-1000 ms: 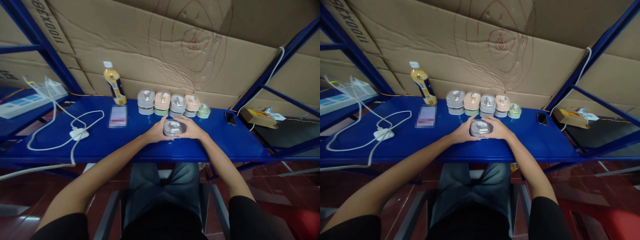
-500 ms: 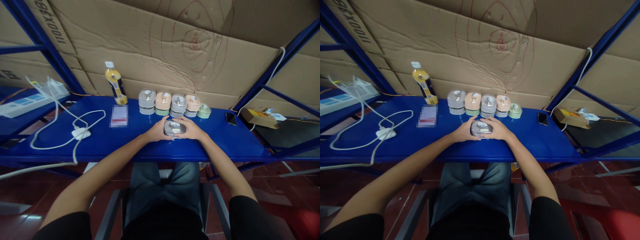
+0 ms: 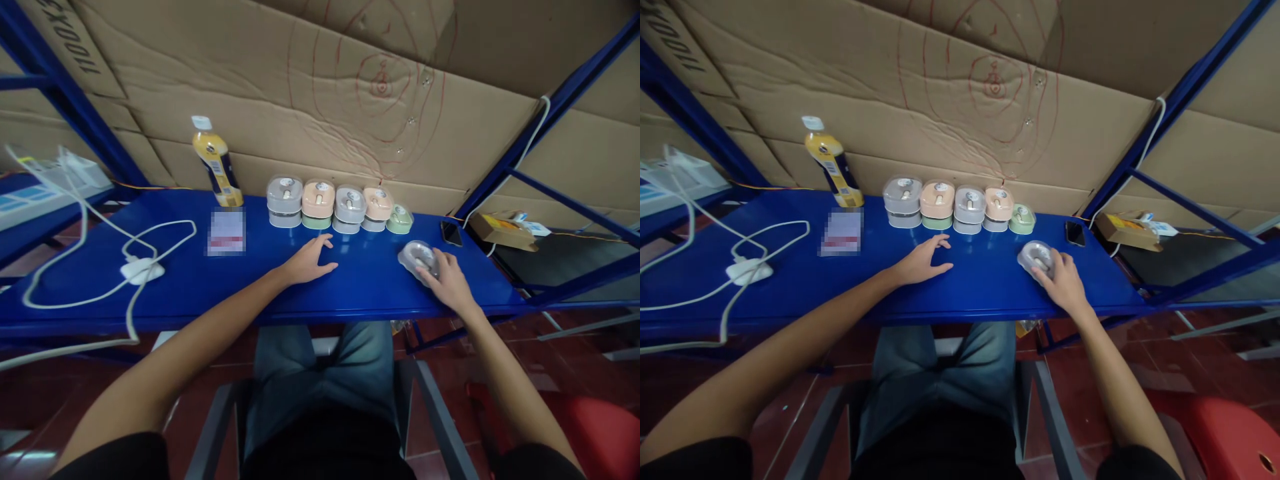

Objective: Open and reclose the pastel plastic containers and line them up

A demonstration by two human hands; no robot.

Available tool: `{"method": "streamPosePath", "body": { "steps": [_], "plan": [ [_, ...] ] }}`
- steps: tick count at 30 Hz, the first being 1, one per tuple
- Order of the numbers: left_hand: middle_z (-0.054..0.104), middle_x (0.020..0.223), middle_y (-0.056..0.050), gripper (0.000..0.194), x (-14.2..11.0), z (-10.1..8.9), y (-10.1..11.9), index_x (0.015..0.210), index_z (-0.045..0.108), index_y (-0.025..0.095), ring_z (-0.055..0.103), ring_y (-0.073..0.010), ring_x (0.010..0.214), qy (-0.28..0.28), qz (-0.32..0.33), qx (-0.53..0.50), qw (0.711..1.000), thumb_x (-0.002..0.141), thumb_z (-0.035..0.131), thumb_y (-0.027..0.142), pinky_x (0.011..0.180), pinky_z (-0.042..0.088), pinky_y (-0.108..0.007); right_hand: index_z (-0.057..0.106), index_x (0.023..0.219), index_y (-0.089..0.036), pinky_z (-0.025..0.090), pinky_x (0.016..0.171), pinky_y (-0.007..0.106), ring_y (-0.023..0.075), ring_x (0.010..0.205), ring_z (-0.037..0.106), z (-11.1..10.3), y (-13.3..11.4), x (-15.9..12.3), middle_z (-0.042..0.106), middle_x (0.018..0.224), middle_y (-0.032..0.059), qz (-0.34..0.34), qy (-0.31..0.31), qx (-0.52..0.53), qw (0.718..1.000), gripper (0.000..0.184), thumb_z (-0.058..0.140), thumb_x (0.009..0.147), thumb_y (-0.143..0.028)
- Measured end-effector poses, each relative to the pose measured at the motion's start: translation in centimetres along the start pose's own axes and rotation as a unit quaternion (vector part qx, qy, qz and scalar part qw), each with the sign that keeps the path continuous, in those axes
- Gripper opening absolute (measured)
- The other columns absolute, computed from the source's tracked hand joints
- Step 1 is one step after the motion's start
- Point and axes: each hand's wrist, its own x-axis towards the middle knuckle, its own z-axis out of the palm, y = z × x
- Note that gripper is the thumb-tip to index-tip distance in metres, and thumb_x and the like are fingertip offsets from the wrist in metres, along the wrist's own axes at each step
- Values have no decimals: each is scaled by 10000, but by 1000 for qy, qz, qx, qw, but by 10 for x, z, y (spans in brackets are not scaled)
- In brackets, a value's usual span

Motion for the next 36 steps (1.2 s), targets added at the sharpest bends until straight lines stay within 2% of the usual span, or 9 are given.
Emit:
{"method": "streamPosePath", "body": {
  "steps": [5, 13, 18, 21, 24, 27, 29, 33, 36],
  "plan": [
    [643, 1366, -126, 689, 0, 1, 0, 1489, 415, 220, 610, -321, 1319, 7, 3, 7, 1000, 905, 683, 467, 1156, 471, -522, 377, 1563, -52, 474, 1048, 669, 538, 1349, 518, 11, 23, 39, 449, 1469, 358, 138, 20, -60, 988, 907, 501, 950, -709],
    [646, 1365, -150, 639, 1, -1, 2, 1450, 467, 183, 615, -328, 1320, -1, 4, 13, 1000, 911, 684, 451, 1154, 483, -518, 354, 1519, -28, 491, 995, 645, 553, 1322, 504, 45, -1, 119, 357, 1490, 415, 206, 60, -63, 975, 1011, 524, 903, -811],
    [652, 1365, -135, 587, 0, -2, 3, 1428, 492, 202, 612, -320, 1324, -3, 2, 16, 1000, 918, 687, 418, 1153, 490, -511, 399, 1474, -106, 509, 1023, 544, 451, 1319, 543, 54, 2, 146, 438, 1467, 309, 217, 30, -69, 973, 768, 704, 906, -523],
    [654, 1353, -136, 555, 0, -3, 4, 1405, 514, 195, 616, -315, 1314, -3, 10, 20, 1000, 920, 681, 407, 1156, 489, -501, 420, 1452, -68, 493, 1024, 537, 434, 1303, 533, 53, 5, 145, 460, 1441, 319, 180, 61, -89, 978, 646, 659, 915, -337],
    [652, 1345, -136, 506, 0, -4, 5, 1362, 549, 195, 614, -318, 1306, -9, 16, 30, 999, 924, 667, 417, 1156, 488, -506, 411, 1499, -45, 418, 1121, 529, 414, 1395, 449, 51, 0, 140, 377, 1564, 338, 79, 91, -118, 986, 616, 561, 916, -174],
    [650, 1342, -133, 469, 0, -5, 6, 1328, 572, 203, 613, -325, 1300, -12, 14, 38, 999, 928, 654, 433, 1150, 490, -517, 405, 1563, -107, 333, 1224, 487, 363, 1522, 336, 53, -15, 139, 313, 1696, 222, -56, 55, -131, 988, 714, 552, 865, -100],
    [650, 1339, -135, 465, -1, -6, 7, 1319, 579, 198, 616, -327, 1292, -13, 14, 38, 999, 926, 652, 436, 1147, 492, -520, 404, 1574, -85, 325, 1242, 504, 365, 1548, 319, 57, -26, 139, 353, 1697, 201, -115, 17, -138, 984, 767, 568, 825, -94],
    [649, 1339, -140, 461, 0, -6, 7, 1313, 582, 192, 618, -325, 1291, -15, 17, 40, 999, 927, 649, 434, 1143, 496, -521, 470, 1520, -45, 363, 1216, 543, 403, 1517, 372, 58, -43, 124, 445, 1643, 224, -118, 7, -136, 984, 739, 584, 794, -131],
    [650, 1342, -146, 488, 0, -5, 5, 1338, 566, 191, 619, -329, 1296, -11, 15, 36, 999, 927, 653, 439, 1138, 499, -526, 593, 1381, -82, 433, 1130, 564, 427, 1371, 511, 44, -52, 98, 594, 1465, 244, -96, 40, -120, 987, 548, 584, 857, -243]
  ]
}}
